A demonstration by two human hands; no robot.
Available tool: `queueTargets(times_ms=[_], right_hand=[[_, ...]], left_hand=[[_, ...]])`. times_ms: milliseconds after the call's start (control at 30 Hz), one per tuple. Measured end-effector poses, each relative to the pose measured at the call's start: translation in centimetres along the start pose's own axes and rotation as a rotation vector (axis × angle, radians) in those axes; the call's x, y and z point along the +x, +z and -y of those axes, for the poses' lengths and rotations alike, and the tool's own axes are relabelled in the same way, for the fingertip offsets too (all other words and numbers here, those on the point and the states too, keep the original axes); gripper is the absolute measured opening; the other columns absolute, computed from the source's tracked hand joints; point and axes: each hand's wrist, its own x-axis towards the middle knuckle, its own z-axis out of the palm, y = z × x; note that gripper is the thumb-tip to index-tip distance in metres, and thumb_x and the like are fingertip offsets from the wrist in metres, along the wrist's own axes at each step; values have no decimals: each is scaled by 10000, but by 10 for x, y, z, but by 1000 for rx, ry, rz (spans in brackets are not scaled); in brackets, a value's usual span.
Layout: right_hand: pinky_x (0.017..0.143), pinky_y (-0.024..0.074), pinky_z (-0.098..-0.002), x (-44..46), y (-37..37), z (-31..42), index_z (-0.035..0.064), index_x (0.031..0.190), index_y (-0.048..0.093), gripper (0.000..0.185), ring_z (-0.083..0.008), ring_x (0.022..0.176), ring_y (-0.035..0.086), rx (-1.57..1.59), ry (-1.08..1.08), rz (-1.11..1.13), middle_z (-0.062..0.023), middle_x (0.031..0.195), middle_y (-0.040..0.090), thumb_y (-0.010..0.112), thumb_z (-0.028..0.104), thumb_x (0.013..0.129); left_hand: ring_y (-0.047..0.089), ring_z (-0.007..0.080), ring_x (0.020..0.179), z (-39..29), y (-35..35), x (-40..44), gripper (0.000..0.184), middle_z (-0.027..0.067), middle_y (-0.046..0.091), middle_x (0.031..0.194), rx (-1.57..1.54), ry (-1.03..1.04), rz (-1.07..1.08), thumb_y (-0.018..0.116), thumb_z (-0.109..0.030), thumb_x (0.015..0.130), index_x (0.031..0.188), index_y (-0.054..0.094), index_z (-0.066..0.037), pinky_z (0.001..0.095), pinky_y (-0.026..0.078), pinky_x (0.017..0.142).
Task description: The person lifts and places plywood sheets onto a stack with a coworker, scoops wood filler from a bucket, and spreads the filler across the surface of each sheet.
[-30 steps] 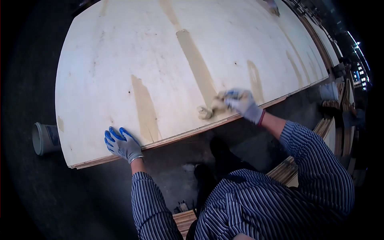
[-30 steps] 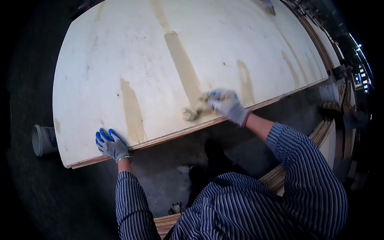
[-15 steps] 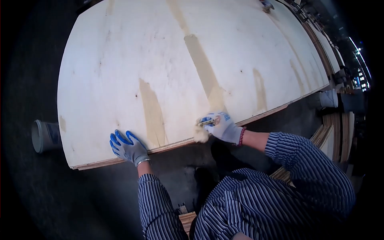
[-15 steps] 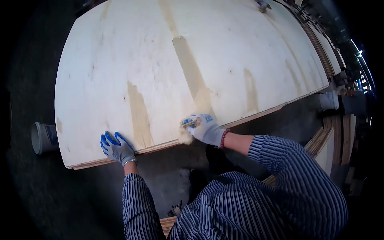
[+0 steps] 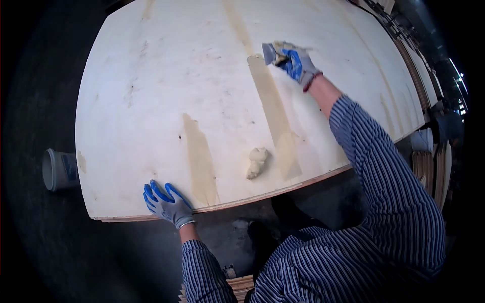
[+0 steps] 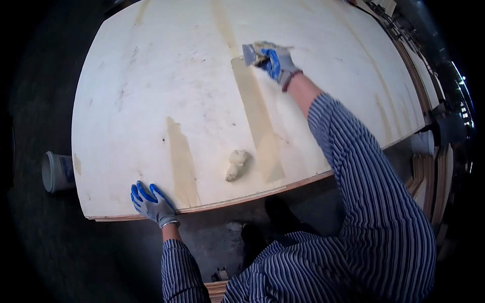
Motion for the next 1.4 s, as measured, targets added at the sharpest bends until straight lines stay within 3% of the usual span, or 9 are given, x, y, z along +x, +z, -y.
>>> queueTargets(times_ms=[133, 200, 300, 500, 700, 900, 1100, 1200, 1400], right_hand=[[685, 587, -366, 72, 15, -15, 38, 1090, 680, 217, -216, 797, 709, -672, -98, -319, -103, 955, 729, 619, 176, 934], [757, 565, -368, 77, 30, -18, 42, 1079, 692, 346, -261, 834, 711, -1518, -26, -440, -141, 963, 736, 625, 332, 902], [796, 542, -351, 68, 44, -35, 57, 1033, 712, 427, -284, 877, 703, -1755, -285, -309, -160, 963, 728, 615, 439, 869], [798, 548, -342, 6, 6, -40, 76, 967, 729, 182, -286, 908, 701, -1473, -509, 382, -154, 981, 727, 623, 183, 866], [786, 556, -344, -154, -14, -37, 73, 1063, 712, 293, -317, 888, 689, -1522, -439, 648, -144, 1018, 702, 620, 7, 793], [796, 560, -338, -230, -1, -21, 40, 1096, 706, 285, -285, 889, 696, -1549, -230, 737, -129, 1003, 718, 589, 16, 837], [819, 553, -270, -71, -48, -4, 33, 1031, 745, 181, -173, 892, 710, -883, -9, -247, -76, 1072, 746, 647, 100, 895], [789, 559, -298, -66, -40, -14, 40, 949, 756, 125, -177, 890, 715, -1373, -108, -45, -96, 1037, 748, 680, 115, 885], [768, 550, -341, -208, -6, -35, 74, 1007, 746, 169, -251, 855, 707, -1458, -307, 433, -111, 945, 729, 688, 133, 859]], left_hand=[[417, 336, 1358, -4, -3, 1, 462, 153, 493, 1456, -7, -22, 13, 619, -246, 937, 1356, 557, -61, 469, 318, 1131], [415, 337, 1361, -3, -3, 2, 465, 155, 489, 1457, 1, -4, 25, 627, -227, 930, 1356, 553, -58, 468, 315, 1134], [413, 339, 1363, -1, -4, 2, 471, 158, 488, 1457, -14, -1, 35, 630, -226, 927, 1359, 545, -55, 469, 311, 1137], [414, 341, 1361, -3, -4, 3, 469, 160, 487, 1459, -12, 2, 21, 631, -223, 925, 1355, 548, -56, 470, 309, 1134], [418, 339, 1357, 0, -1, 2, 465, 155, 491, 1458, -18, 7, 3, 629, -229, 927, 1351, 556, -55, 472, 312, 1130], [419, 338, 1355, 0, 0, 1, 463, 150, 492, 1459, -12, 17, -9, 620, -241, 931, 1352, 556, -60, 475, 310, 1130], [418, 335, 1355, 2, 1, 0, 466, 147, 490, 1460, -2, 8, 0, 621, -248, 929, 1352, 555, -64, 474, 311, 1132], [416, 334, 1356, 3, 2, 1, 465, 146, 488, 1461, 9, 11, 0, 620, -254, 930, 1350, 555, -65, 473, 314, 1131], [418, 336, 1355, 4, 2, -1, 467, 147, 491, 1459, -20, 0, -3, 608, -271, 936, 1353, 552, -69, 478, 313, 1128]])
